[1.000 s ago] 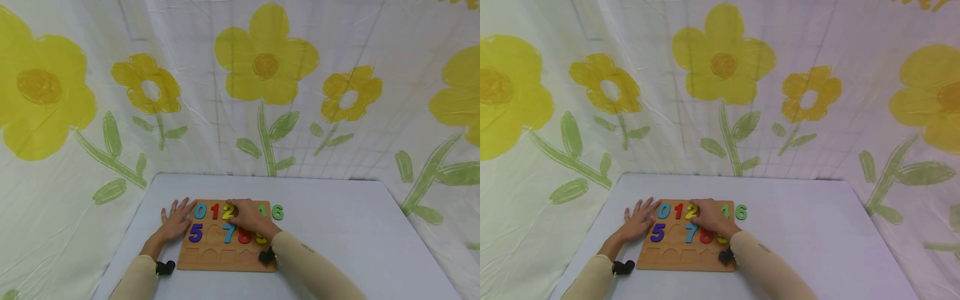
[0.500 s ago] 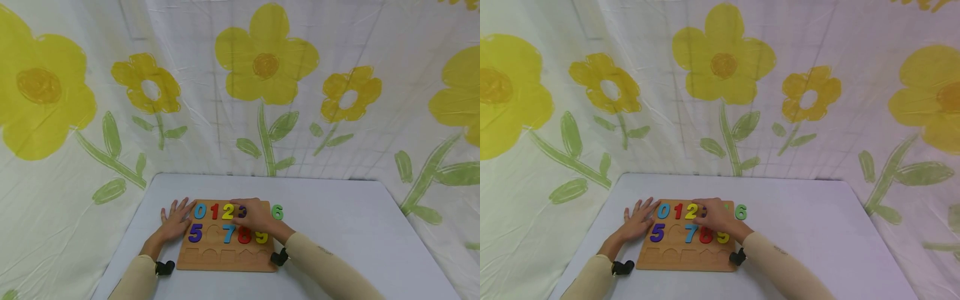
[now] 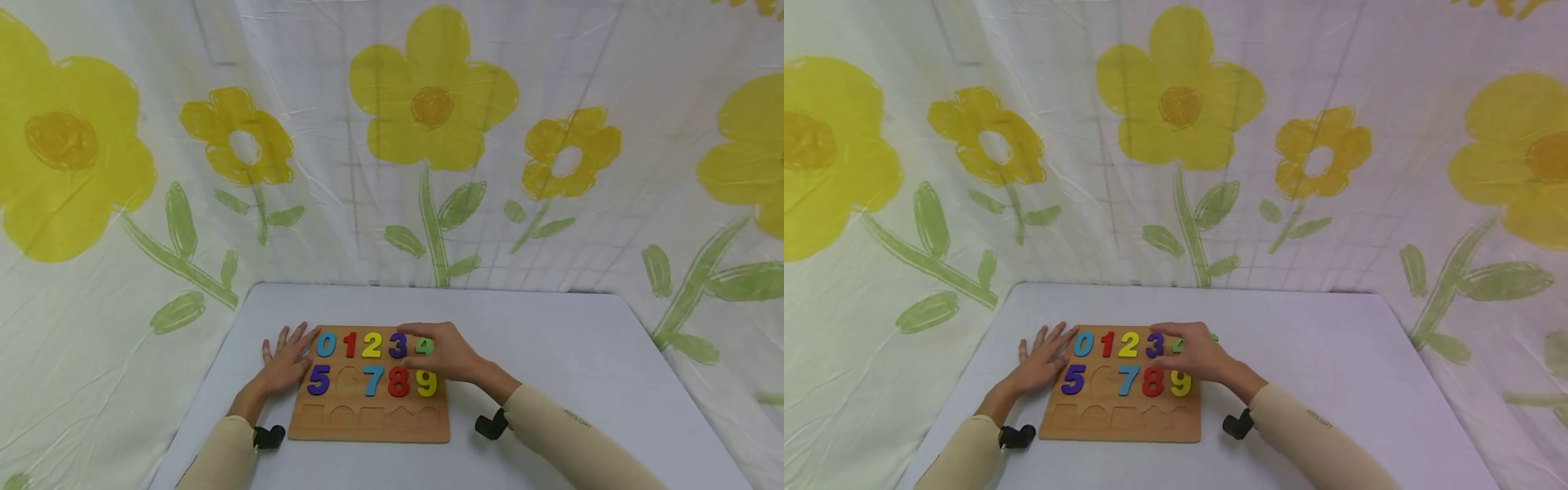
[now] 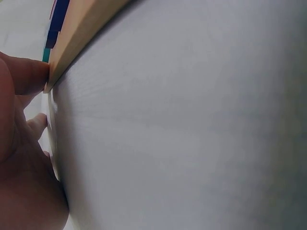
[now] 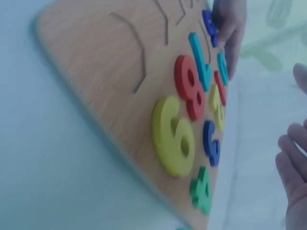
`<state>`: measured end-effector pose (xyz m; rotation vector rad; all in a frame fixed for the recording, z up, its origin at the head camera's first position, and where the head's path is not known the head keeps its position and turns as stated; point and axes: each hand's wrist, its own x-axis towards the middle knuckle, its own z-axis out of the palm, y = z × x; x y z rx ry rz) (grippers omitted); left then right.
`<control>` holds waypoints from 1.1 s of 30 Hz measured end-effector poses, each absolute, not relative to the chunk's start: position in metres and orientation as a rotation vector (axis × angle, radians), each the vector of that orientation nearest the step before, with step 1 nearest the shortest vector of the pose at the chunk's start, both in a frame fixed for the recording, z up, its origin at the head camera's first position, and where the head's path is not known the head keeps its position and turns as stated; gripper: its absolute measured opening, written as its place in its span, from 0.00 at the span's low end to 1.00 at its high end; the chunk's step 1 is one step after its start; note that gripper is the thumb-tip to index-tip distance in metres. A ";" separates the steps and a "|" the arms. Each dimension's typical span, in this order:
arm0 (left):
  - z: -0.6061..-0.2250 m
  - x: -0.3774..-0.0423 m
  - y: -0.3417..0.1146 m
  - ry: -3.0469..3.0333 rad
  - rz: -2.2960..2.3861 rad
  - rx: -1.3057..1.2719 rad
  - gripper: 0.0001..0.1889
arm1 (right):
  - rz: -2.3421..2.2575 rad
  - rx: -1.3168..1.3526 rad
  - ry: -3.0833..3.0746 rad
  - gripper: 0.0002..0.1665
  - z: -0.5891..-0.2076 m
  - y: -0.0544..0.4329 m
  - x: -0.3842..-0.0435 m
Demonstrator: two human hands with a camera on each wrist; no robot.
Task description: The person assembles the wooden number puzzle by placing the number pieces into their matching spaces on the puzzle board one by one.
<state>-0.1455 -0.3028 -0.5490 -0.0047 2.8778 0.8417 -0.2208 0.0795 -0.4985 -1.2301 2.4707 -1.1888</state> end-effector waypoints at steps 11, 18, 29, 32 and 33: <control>-0.552 -0.146 -0.306 2.901 0.865 0.011 0.34 | -1.170 -1.211 2.504 0.37 -0.502 0.135 -0.229; -0.550 -0.146 -0.304 2.872 0.833 0.001 0.35 | -1.122 -1.169 2.566 0.38 -0.507 0.169 -0.232; -0.552 -0.146 -0.304 2.873 0.823 -0.004 0.35 | -1.119 -1.152 2.603 0.38 -0.520 0.199 -0.242; -0.552 -0.147 -0.305 2.875 0.821 -0.004 0.35 | -1.126 -1.143 2.619 0.38 -0.523 0.201 -0.246; -0.552 -0.146 -0.305 2.875 0.823 -0.005 0.35 | -1.136 -1.136 2.619 0.38 -0.524 0.201 -0.247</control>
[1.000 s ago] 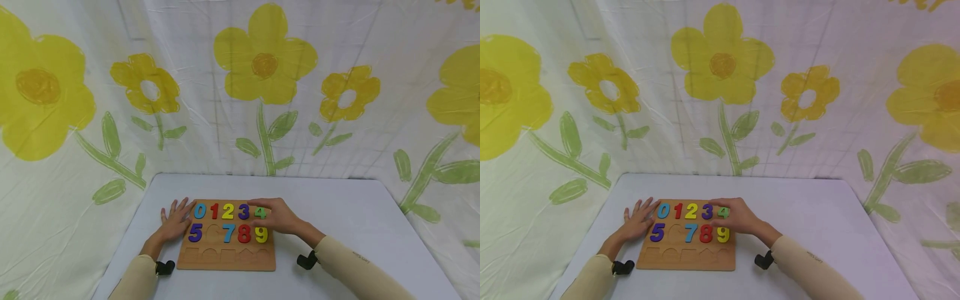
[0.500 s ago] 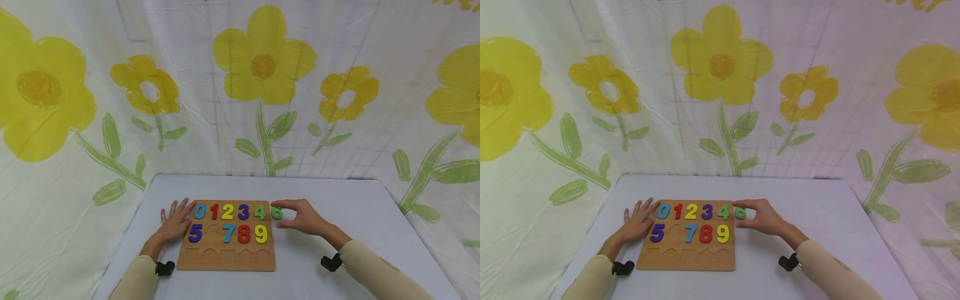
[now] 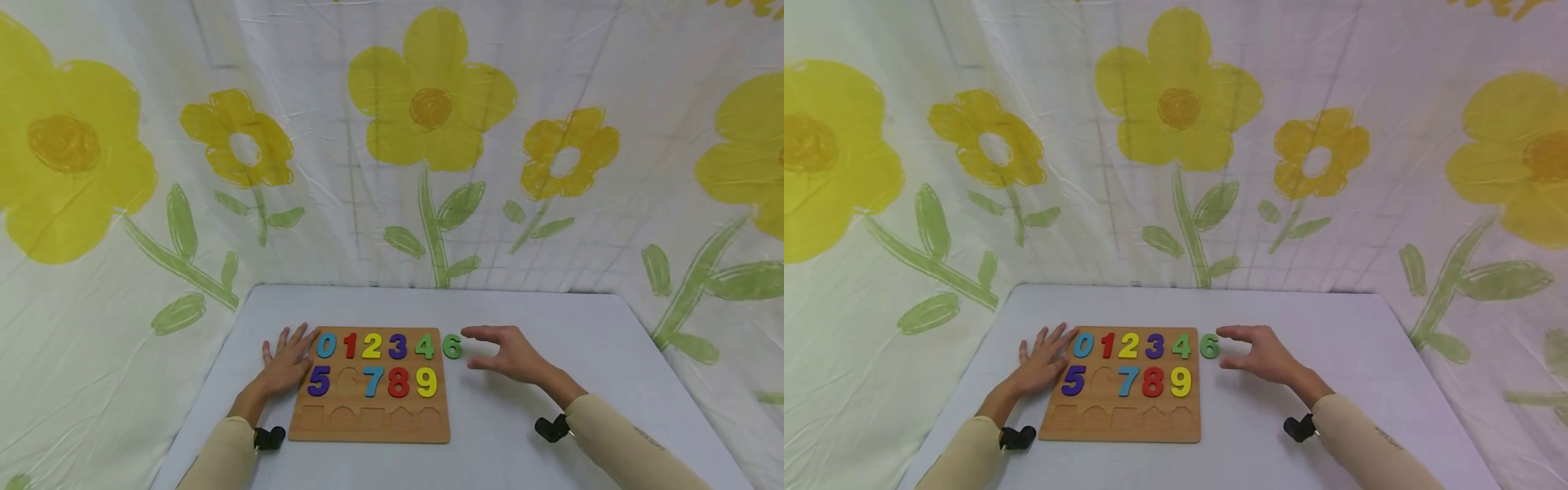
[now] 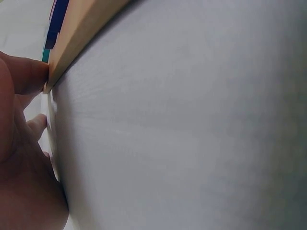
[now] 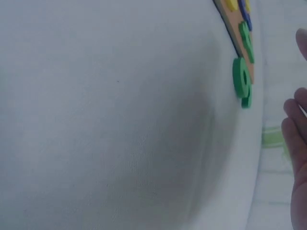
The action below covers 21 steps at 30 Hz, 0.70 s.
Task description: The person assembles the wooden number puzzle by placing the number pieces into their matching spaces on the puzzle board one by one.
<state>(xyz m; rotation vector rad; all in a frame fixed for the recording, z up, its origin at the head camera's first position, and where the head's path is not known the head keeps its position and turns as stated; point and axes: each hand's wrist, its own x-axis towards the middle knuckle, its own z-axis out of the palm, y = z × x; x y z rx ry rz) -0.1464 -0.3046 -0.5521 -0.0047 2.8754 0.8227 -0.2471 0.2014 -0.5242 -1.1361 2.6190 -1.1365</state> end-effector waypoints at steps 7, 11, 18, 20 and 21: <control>-0.550 -0.146 -0.304 2.874 0.826 0.000 0.35 | -1.207 -1.050 2.583 0.39 -0.535 0.196 -0.257; -0.551 -0.147 -0.304 2.874 0.829 0.003 0.35 | -1.220 -0.979 2.583 0.38 -0.543 0.191 -0.263; -0.551 -0.147 -0.305 2.878 0.826 -0.002 0.35 | -1.187 -0.886 2.609 0.40 -0.560 0.183 -0.269; -0.551 -0.147 -0.305 2.883 0.832 -0.001 0.34 | -1.167 -0.895 2.626 0.41 -0.563 0.180 -0.270; -0.551 -0.147 -0.305 2.885 0.833 -0.001 0.34 | -1.153 -0.907 2.639 0.41 -0.564 0.179 -0.270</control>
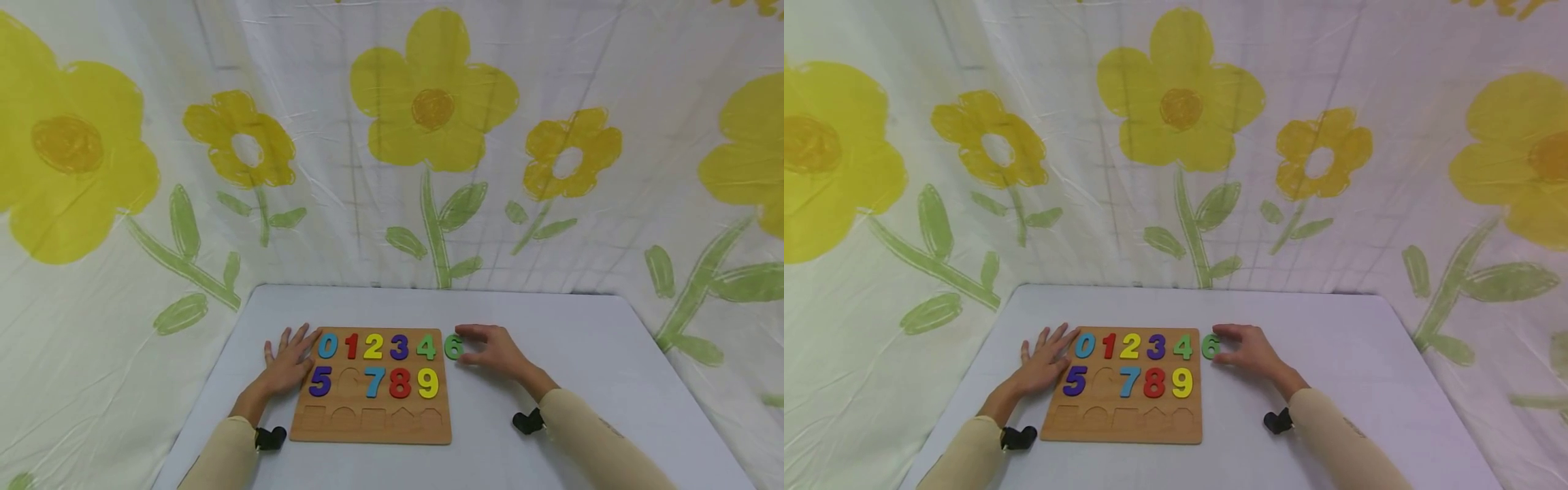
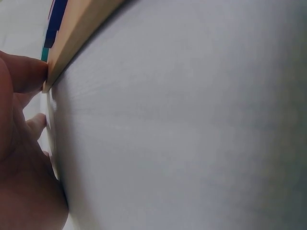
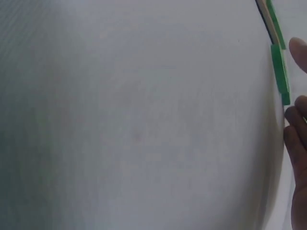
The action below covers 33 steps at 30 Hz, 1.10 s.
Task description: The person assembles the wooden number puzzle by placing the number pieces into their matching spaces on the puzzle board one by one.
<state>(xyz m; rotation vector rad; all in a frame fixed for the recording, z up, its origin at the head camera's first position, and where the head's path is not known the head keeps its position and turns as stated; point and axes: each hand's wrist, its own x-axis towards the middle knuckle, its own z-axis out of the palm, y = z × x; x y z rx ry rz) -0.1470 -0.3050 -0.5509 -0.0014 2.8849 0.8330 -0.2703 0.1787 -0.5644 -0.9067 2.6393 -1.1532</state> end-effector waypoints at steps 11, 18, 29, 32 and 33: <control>-0.552 -0.147 -0.305 2.872 0.835 -0.004 0.35 | -1.029 -0.973 2.746 0.37 -0.566 0.166 -0.265; -0.552 -0.148 -0.306 2.869 0.832 -0.005 0.35 | -1.041 -0.916 2.789 0.36 -0.563 0.171 -0.259; -0.552 -0.148 -0.305 2.872 0.813 -0.008 0.35 | -1.193 -0.886 2.758 0.34 -0.544 0.178 -0.242; -0.552 -0.147 -0.304 2.882 0.834 -0.004 0.35 | -1.195 -0.933 2.749 0.34 -0.534 0.176 -0.237; -0.552 -0.146 -0.305 2.887 0.848 0.000 0.35 | -1.198 -0.944 2.745 0.35 -0.530 0.175 -0.235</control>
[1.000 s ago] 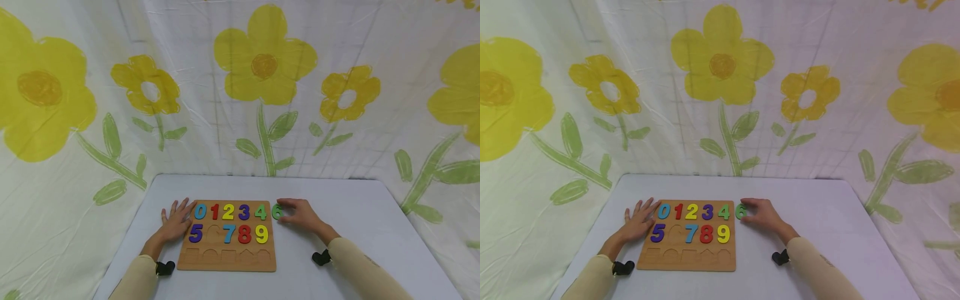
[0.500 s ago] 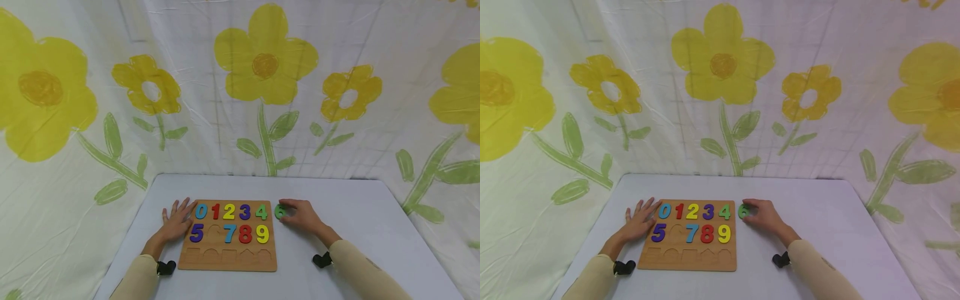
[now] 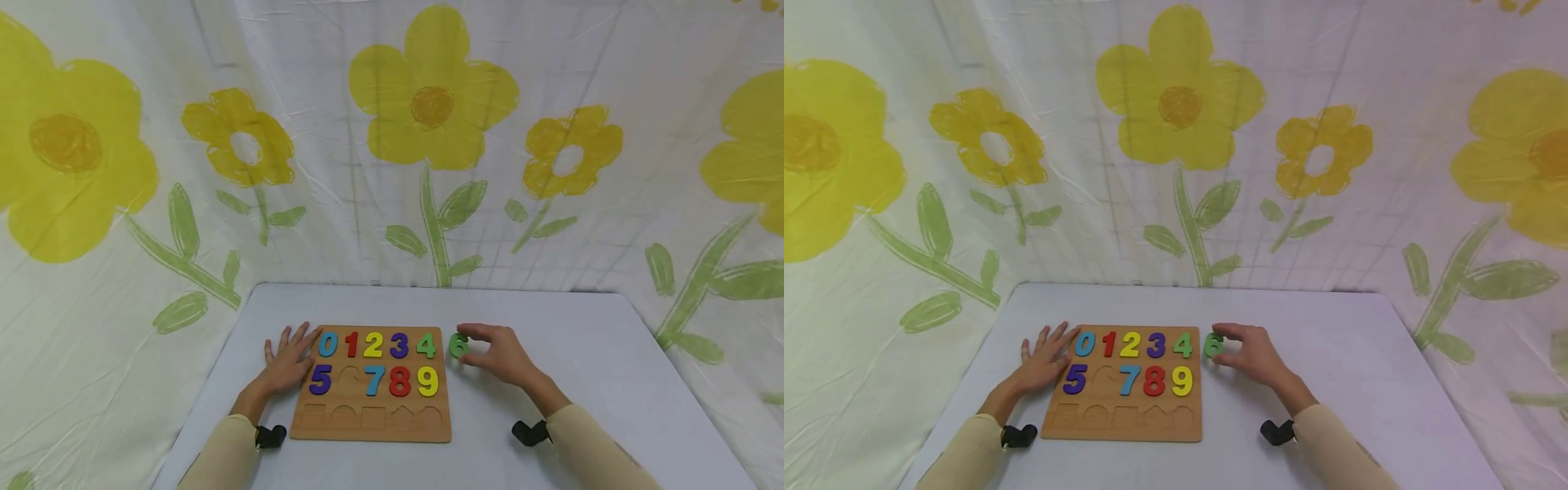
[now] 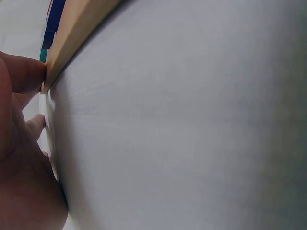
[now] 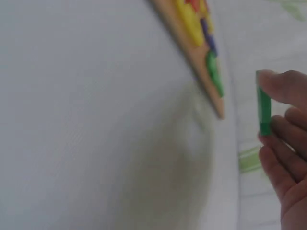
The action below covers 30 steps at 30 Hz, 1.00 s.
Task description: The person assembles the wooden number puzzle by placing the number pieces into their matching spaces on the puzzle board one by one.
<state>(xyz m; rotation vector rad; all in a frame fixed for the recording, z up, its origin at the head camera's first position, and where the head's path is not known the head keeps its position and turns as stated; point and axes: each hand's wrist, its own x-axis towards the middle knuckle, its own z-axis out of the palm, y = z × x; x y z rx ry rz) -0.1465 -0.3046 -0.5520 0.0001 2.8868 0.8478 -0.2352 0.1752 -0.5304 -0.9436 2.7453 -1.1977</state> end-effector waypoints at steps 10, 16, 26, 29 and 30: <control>-0.557 -0.147 -0.306 2.922 0.950 0.045 0.34 | -1.191 -0.840 2.760 0.34 -0.487 0.153 -0.203; -0.562 -0.148 -0.308 2.931 0.934 0.032 0.34 | -1.188 -0.889 2.737 0.33 -0.471 0.132 -0.190; -0.564 -0.146 -0.311 2.945 0.956 0.052 0.34 | -1.249 -1.034 2.681 0.33 -0.456 0.089 -0.178; -0.566 -0.147 -0.311 2.940 0.944 0.056 0.34 | -1.289 -1.028 2.639 0.32 -0.456 0.075 -0.176; -0.566 -0.147 -0.311 2.938 0.947 0.058 0.34 | -1.293 -1.030 2.627 0.32 -0.457 0.070 -0.175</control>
